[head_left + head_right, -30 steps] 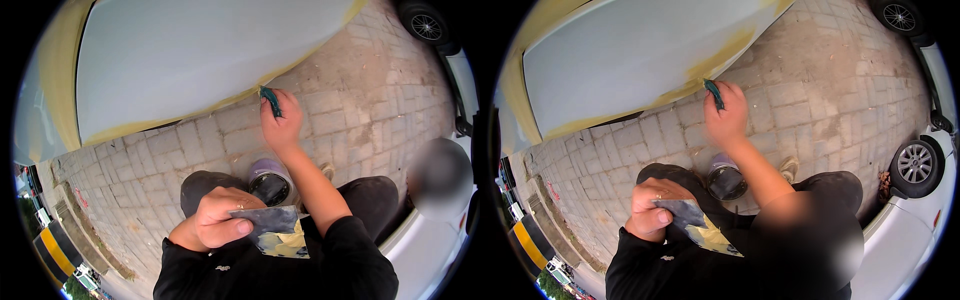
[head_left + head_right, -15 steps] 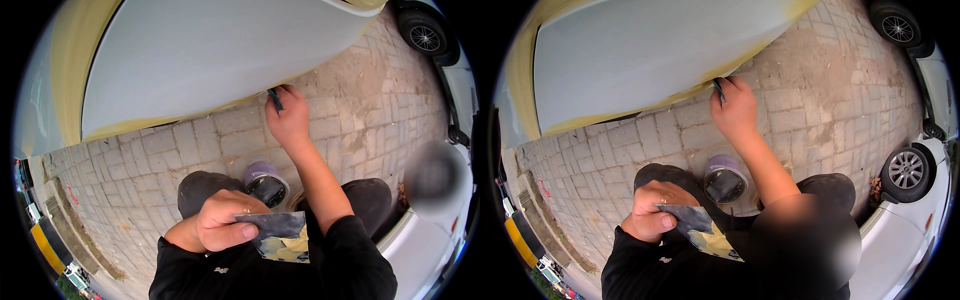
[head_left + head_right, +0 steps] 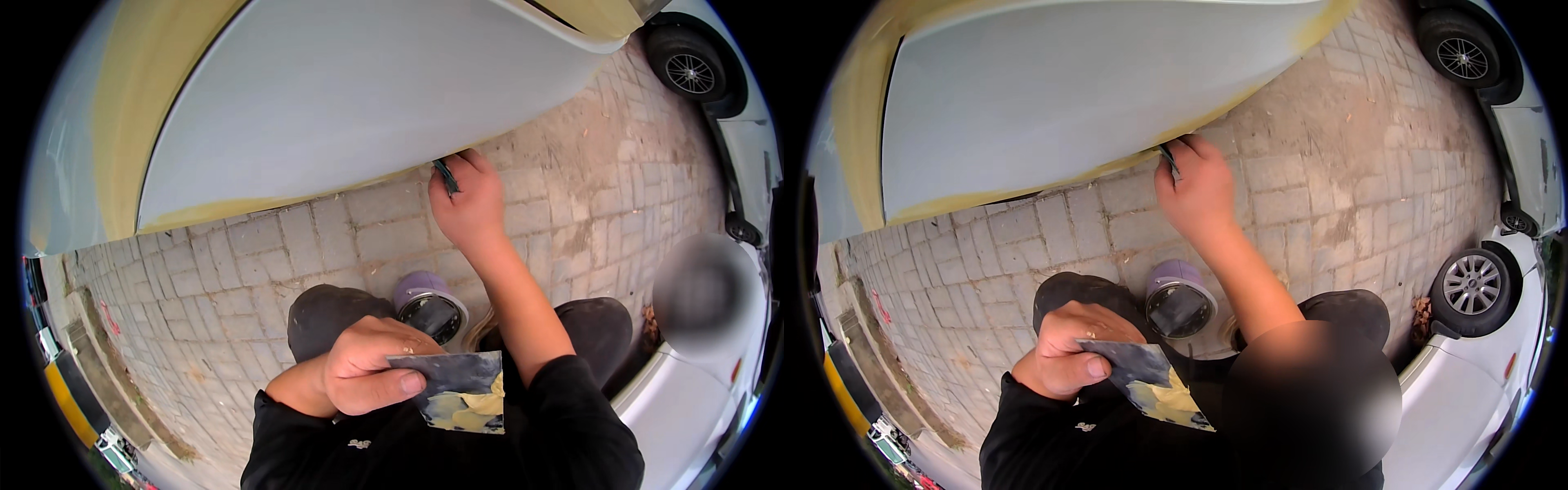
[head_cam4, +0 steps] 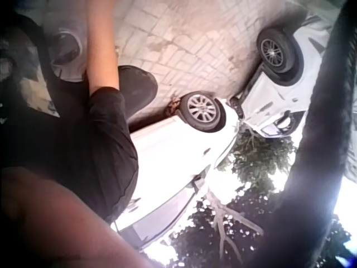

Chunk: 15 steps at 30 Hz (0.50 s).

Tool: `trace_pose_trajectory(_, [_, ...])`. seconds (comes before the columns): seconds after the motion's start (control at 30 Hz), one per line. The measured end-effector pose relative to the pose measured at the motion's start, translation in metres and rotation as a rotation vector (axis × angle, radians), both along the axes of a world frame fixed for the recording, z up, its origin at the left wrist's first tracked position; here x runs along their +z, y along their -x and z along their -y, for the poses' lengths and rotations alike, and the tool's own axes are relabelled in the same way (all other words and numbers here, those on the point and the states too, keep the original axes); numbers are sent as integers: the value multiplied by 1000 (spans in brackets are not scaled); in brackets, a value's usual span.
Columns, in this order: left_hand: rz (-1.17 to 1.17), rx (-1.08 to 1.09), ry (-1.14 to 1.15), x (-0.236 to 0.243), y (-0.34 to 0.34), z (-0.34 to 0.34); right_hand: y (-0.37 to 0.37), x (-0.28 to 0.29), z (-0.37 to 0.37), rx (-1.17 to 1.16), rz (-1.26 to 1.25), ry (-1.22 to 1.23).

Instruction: The person applies yellow body filler to the front bumper of a white car using a metal spreader and a small sponge. They repeatedly scoop filler from the spreader and smooth it into the damaged area, working along the bumper's edge and around the headlight.

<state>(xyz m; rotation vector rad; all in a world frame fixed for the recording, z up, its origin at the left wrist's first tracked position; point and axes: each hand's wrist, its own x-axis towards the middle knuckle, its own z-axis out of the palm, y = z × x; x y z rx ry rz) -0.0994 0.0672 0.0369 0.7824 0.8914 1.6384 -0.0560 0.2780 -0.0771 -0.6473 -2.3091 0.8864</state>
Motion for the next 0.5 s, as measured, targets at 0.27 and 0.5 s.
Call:
trace_pose_trajectory(0.27, [28,-39,-28,-3,0,-1,-6,5,-8,11,-24,47])
trace_pose_trajectory(0.5, [5,-55,-86,-6,2,-3,0,15,4,63,37,-75])
